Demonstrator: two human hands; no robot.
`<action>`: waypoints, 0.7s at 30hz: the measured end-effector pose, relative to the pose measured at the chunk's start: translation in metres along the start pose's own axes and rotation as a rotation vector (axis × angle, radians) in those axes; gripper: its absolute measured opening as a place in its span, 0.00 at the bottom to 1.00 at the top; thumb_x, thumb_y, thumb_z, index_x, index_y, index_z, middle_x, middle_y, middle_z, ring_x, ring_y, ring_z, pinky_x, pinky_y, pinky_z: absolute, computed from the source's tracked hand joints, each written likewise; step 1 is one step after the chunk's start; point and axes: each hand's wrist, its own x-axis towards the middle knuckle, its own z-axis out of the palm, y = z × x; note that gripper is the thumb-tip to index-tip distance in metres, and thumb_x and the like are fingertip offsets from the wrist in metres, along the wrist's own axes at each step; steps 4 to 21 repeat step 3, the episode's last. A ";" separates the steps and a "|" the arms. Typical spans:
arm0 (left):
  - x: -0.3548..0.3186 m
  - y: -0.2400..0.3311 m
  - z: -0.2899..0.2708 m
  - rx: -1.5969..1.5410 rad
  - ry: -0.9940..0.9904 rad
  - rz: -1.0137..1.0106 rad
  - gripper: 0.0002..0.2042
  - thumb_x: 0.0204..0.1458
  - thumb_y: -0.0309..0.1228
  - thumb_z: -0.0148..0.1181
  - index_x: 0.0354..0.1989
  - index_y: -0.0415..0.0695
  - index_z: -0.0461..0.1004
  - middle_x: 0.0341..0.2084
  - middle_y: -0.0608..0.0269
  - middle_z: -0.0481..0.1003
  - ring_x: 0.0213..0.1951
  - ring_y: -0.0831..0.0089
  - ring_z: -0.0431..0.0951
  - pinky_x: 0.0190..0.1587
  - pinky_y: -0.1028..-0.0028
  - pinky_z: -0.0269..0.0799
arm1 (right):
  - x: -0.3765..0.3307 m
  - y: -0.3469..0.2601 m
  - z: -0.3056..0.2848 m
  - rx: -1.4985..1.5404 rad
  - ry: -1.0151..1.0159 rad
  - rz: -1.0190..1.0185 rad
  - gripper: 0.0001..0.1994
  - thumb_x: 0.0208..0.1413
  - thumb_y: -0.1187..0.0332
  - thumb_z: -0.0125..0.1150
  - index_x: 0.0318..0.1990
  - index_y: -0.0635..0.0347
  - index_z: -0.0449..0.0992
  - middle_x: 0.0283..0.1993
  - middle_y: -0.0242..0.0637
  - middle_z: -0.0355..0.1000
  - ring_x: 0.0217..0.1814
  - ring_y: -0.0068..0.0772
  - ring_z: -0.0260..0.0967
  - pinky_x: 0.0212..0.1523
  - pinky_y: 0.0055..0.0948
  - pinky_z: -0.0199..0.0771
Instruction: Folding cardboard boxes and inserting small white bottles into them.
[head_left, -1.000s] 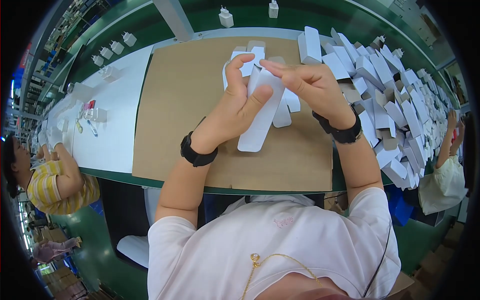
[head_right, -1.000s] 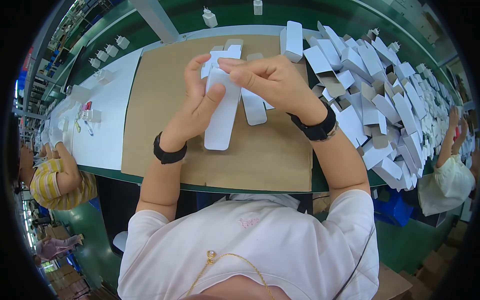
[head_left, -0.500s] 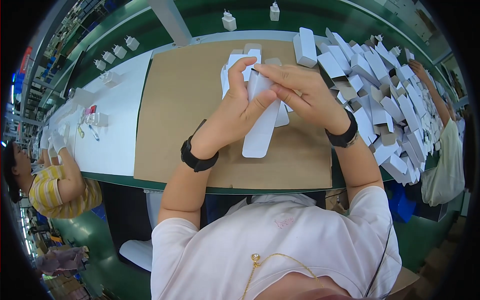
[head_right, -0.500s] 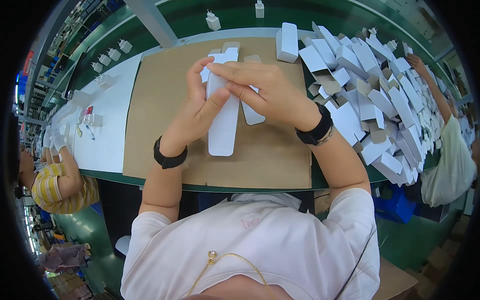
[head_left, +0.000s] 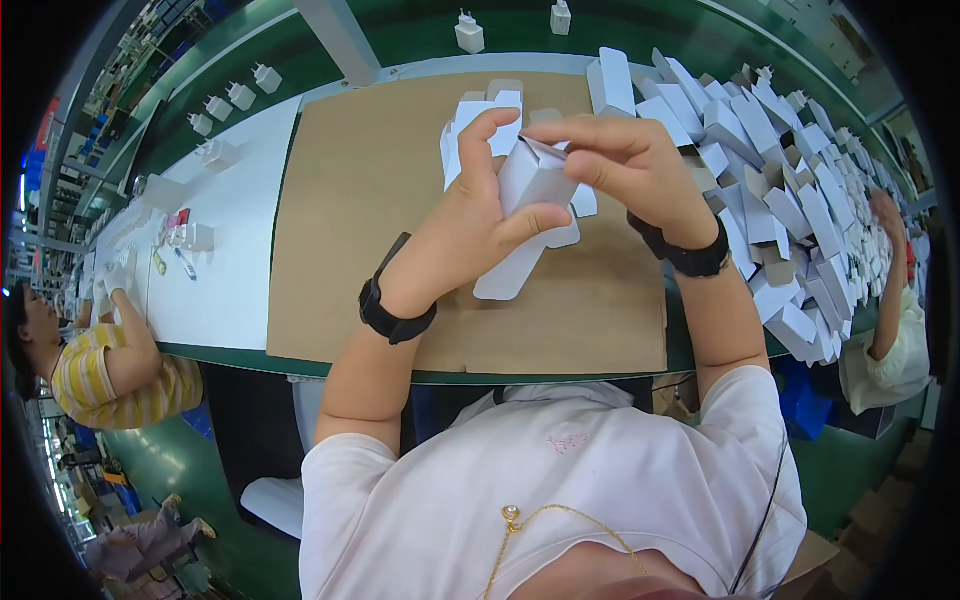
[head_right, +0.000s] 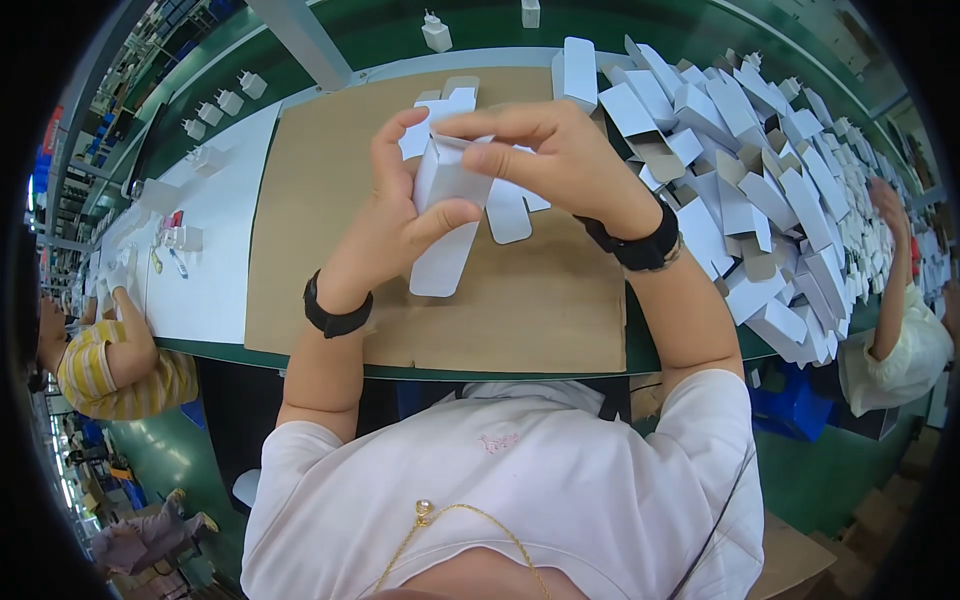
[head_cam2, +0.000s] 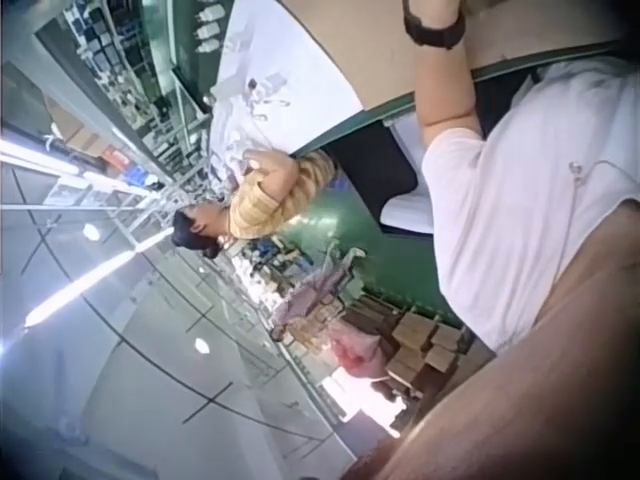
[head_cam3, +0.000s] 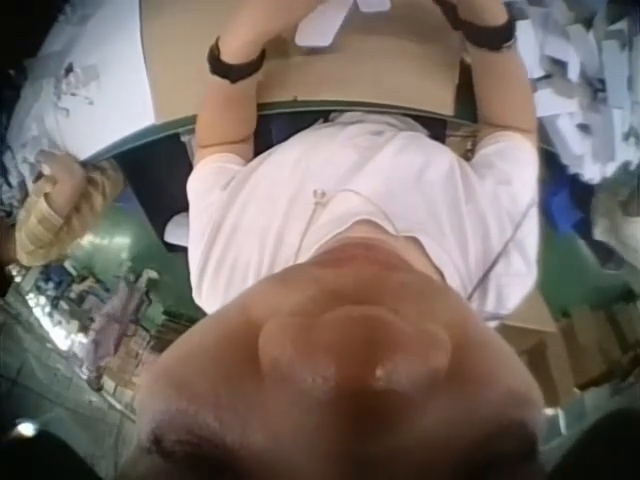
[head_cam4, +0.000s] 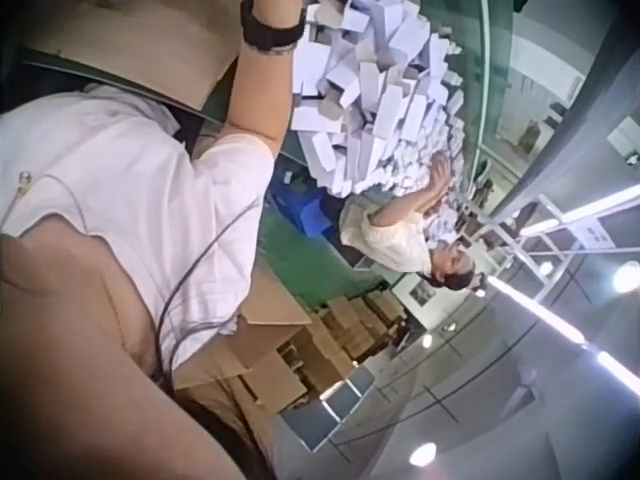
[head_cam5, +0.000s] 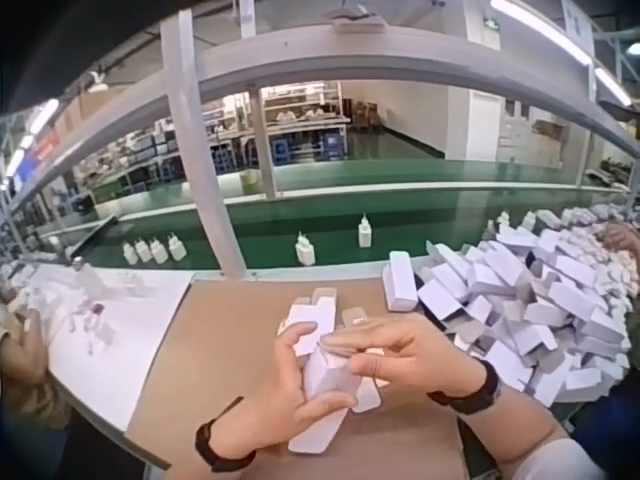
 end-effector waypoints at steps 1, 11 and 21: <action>0.000 -0.001 0.000 0.000 0.000 0.001 0.37 0.47 0.41 0.60 0.57 0.42 0.41 0.41 0.40 0.66 0.42 0.53 0.72 0.43 0.66 0.68 | 0.000 0.000 -0.002 -0.091 -0.055 -0.049 0.13 0.50 0.75 0.57 0.45 0.63 0.74 0.47 0.40 0.71 0.45 0.29 0.67 0.45 0.24 0.66; 0.000 -0.002 0.001 0.015 0.005 0.043 0.38 0.47 0.43 0.60 0.57 0.42 0.40 0.43 0.41 0.66 0.42 0.52 0.72 0.45 0.65 0.67 | -0.002 -0.005 0.000 -0.035 -0.040 0.114 0.13 0.50 0.73 0.57 0.44 0.62 0.74 0.46 0.41 0.71 0.48 0.32 0.67 0.49 0.25 0.64; 0.000 -0.002 0.001 0.015 0.005 0.043 0.38 0.47 0.43 0.60 0.57 0.42 0.40 0.43 0.41 0.66 0.42 0.52 0.72 0.45 0.65 0.67 | -0.002 -0.005 0.000 -0.035 -0.040 0.114 0.13 0.50 0.73 0.57 0.44 0.62 0.74 0.46 0.41 0.71 0.48 0.32 0.67 0.49 0.25 0.64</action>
